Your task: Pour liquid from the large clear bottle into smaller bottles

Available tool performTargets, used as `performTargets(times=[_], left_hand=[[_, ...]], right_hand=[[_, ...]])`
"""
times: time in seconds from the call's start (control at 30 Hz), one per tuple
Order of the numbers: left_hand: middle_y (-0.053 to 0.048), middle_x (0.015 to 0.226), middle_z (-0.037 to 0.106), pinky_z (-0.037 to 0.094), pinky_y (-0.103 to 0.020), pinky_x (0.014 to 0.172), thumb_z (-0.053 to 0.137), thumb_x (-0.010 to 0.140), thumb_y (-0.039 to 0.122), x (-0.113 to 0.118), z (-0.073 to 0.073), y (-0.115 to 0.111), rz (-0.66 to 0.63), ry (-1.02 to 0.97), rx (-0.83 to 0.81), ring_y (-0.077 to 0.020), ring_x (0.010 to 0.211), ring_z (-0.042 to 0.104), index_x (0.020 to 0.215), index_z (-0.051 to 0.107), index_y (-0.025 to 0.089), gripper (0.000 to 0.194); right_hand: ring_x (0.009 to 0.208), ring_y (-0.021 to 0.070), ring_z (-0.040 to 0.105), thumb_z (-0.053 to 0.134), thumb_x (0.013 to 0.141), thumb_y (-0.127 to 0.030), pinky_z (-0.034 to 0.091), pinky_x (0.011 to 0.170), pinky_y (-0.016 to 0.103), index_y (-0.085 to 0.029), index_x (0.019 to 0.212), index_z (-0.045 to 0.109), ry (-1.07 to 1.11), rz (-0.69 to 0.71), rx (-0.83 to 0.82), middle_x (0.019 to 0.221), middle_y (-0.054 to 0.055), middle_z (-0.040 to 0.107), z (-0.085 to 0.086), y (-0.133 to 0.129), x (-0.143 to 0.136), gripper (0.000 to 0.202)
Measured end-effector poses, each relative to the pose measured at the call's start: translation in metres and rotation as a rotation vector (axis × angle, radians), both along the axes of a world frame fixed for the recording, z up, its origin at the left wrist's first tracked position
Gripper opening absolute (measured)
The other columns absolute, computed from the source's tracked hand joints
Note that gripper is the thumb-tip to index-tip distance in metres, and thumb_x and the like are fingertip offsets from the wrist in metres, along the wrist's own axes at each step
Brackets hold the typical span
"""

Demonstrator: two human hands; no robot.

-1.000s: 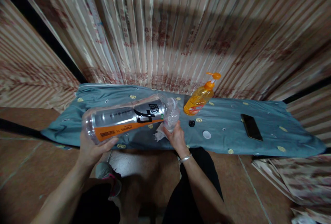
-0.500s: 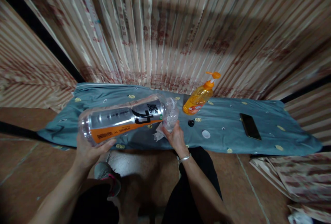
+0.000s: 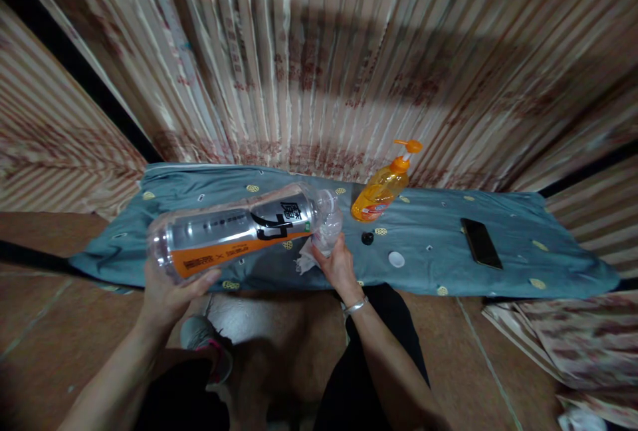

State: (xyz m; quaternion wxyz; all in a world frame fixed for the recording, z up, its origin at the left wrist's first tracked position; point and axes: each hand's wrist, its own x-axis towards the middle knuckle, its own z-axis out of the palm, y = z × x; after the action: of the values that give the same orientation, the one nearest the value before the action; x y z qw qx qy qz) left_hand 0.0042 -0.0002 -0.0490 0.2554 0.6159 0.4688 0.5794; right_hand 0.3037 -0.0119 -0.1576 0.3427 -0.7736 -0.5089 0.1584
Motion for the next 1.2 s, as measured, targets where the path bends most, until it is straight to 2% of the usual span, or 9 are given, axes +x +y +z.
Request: performTargets(times=[0.13,0.27,0.37,0.5,0.7,0.83,0.97,1.07,1.2], left_hand=[[-0.017,0.127,0.072,0.061,-0.067,0.110,0.096,0.055,0.069,-0.001,-0.002,0.001,0.010,-0.007,0.009,-0.0464,0.121,0.074,0.134,0.061,0.022,0.098],[-0.016,0.130,0.071,0.060,-0.067,0.113,0.094,0.056,0.072,-0.002,-0.003,0.001,0.016,-0.003,-0.005,-0.0463,0.124,0.073,0.135,0.061,0.023,0.099],[-0.017,0.130,0.070,0.059,-0.067,0.114,0.095,0.056,0.072,-0.001,-0.001,0.000,-0.005,-0.016,-0.033,-0.0469,0.126,0.072,0.135,0.059,0.021,0.101],[-0.018,0.129,0.071,0.061,-0.065,0.112,0.095,0.056,0.071,0.000,0.001,0.000,0.003,-0.014,0.012,-0.0449,0.122,0.074,0.135,0.059,0.021,0.100],[-0.018,0.128,0.071,0.055,-0.069,0.118,0.096,0.054,0.071,-0.002,-0.003,0.002,-0.012,-0.031,-0.063,-0.0474,0.129,0.070,0.132,0.060,0.020,0.100],[-0.018,0.131,0.070,0.056,-0.068,0.116,0.097,0.055,0.069,-0.003,-0.004,0.002,0.002,-0.021,-0.011,-0.0463,0.126,0.072,0.136,0.058,0.021,0.103],[-0.017,0.127,0.071,0.061,-0.065,0.110,0.095,0.058,0.069,-0.003,-0.006,0.003,0.019,0.009,0.059,-0.0439,0.121,0.074,0.137,0.058,0.021,0.100],[-0.016,0.126,0.071,0.063,-0.063,0.108,0.094,0.059,0.070,-0.003,-0.007,0.004,0.018,0.015,0.074,-0.0429,0.120,0.074,0.137,0.058,0.021,0.099],[-0.016,0.127,0.071,0.061,-0.063,0.110,0.095,0.057,0.068,-0.003,-0.007,0.004,0.016,0.005,0.053,-0.0436,0.122,0.074,0.136,0.059,0.022,0.098]], right_hand=[[0.109,0.0400,0.081,0.078,0.088,-0.044,0.063,0.093,0.050,-0.016,0.140,0.057,0.019,0.021,0.035,0.119,0.020,0.083,0.000,-0.001,0.001,0.062],[0.111,0.0415,0.080,0.077,0.087,-0.051,0.063,0.094,0.051,-0.012,0.142,0.055,0.033,0.018,0.025,0.120,0.022,0.082,0.001,-0.001,0.001,0.072],[0.109,0.0414,0.081,0.077,0.087,-0.051,0.063,0.094,0.051,-0.011,0.140,0.055,0.022,0.017,-0.002,0.118,0.023,0.082,0.001,0.000,0.002,0.070],[0.108,0.0415,0.080,0.079,0.085,-0.051,0.063,0.095,0.053,-0.013,0.136,0.057,0.017,0.013,-0.011,0.116,0.022,0.082,-0.002,0.000,0.002,0.067],[0.107,0.0391,0.081,0.076,0.088,-0.052,0.064,0.094,0.050,-0.016,0.142,0.056,-0.003,0.021,0.021,0.118,0.019,0.083,-0.006,0.000,0.002,0.068],[0.108,0.0394,0.081,0.077,0.087,-0.053,0.064,0.090,0.047,-0.014,0.138,0.057,-0.003,0.013,0.028,0.117,0.022,0.082,-0.006,0.000,0.003,0.068],[0.103,0.0380,0.082,0.075,0.087,-0.058,0.064,0.085,0.046,-0.017,0.135,0.059,-0.008,0.029,0.065,0.113,0.019,0.083,-0.008,0.001,0.004,0.065],[0.099,0.0382,0.082,0.075,0.087,-0.062,0.064,0.082,0.046,-0.017,0.130,0.061,-0.005,0.036,0.076,0.109,0.019,0.084,-0.009,0.001,0.005,0.065],[0.099,0.0382,0.082,0.076,0.085,-0.060,0.063,0.083,0.045,-0.014,0.134,0.059,-0.005,0.020,0.031,0.111,0.021,0.084,-0.010,0.001,0.006,0.069]])
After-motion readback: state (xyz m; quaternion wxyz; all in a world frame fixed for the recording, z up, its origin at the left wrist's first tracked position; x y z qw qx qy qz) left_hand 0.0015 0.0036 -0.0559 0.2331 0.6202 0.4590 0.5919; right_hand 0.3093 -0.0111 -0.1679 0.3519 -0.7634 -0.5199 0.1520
